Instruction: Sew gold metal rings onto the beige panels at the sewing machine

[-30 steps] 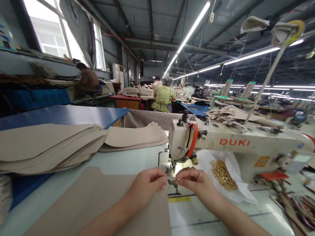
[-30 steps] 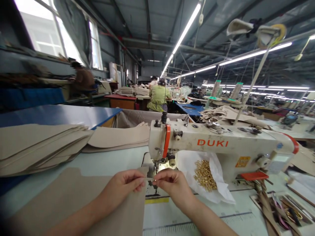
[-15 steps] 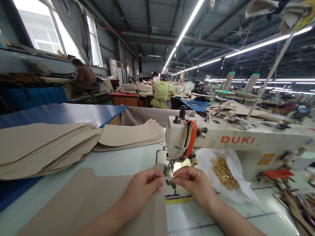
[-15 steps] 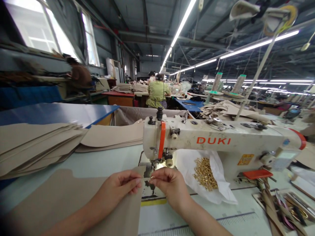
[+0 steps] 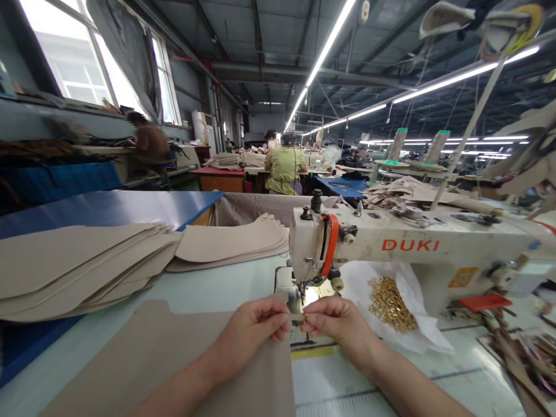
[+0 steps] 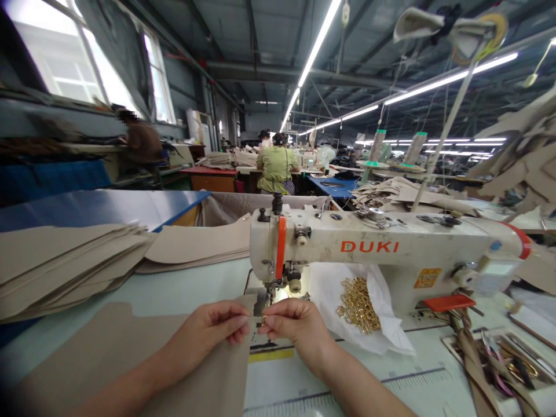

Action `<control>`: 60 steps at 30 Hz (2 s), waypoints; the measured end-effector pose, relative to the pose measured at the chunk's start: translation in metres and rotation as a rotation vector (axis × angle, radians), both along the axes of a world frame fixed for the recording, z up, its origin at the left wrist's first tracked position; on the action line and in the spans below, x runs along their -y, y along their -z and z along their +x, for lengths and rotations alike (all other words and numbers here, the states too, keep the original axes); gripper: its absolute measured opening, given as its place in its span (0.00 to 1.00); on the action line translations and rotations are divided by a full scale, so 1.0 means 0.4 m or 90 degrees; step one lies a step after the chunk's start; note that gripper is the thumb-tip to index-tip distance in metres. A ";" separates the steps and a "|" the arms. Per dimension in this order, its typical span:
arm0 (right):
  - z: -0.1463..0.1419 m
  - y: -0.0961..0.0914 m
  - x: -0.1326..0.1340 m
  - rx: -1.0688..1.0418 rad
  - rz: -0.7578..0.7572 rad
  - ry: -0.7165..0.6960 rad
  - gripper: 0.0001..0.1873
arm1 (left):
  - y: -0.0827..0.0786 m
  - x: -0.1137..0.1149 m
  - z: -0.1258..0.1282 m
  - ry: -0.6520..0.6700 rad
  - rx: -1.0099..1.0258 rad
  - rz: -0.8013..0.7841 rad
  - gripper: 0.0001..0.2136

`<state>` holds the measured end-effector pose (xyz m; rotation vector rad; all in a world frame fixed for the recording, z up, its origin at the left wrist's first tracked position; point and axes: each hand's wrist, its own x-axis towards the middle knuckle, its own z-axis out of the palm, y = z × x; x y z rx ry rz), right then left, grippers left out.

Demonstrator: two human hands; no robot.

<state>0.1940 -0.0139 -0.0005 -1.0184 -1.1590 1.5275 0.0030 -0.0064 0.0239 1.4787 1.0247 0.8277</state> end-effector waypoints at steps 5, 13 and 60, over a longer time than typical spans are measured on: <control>-0.001 -0.005 0.004 -0.025 -0.018 -0.021 0.20 | 0.014 -0.007 -0.003 0.009 0.029 -0.033 0.12; -0.002 -0.007 0.008 -0.059 -0.030 -0.049 0.20 | 0.016 -0.005 -0.005 0.013 0.056 -0.068 0.14; -0.055 -0.010 0.031 0.272 0.300 -0.046 0.08 | 0.026 -0.003 -0.003 -0.020 -0.096 0.011 0.03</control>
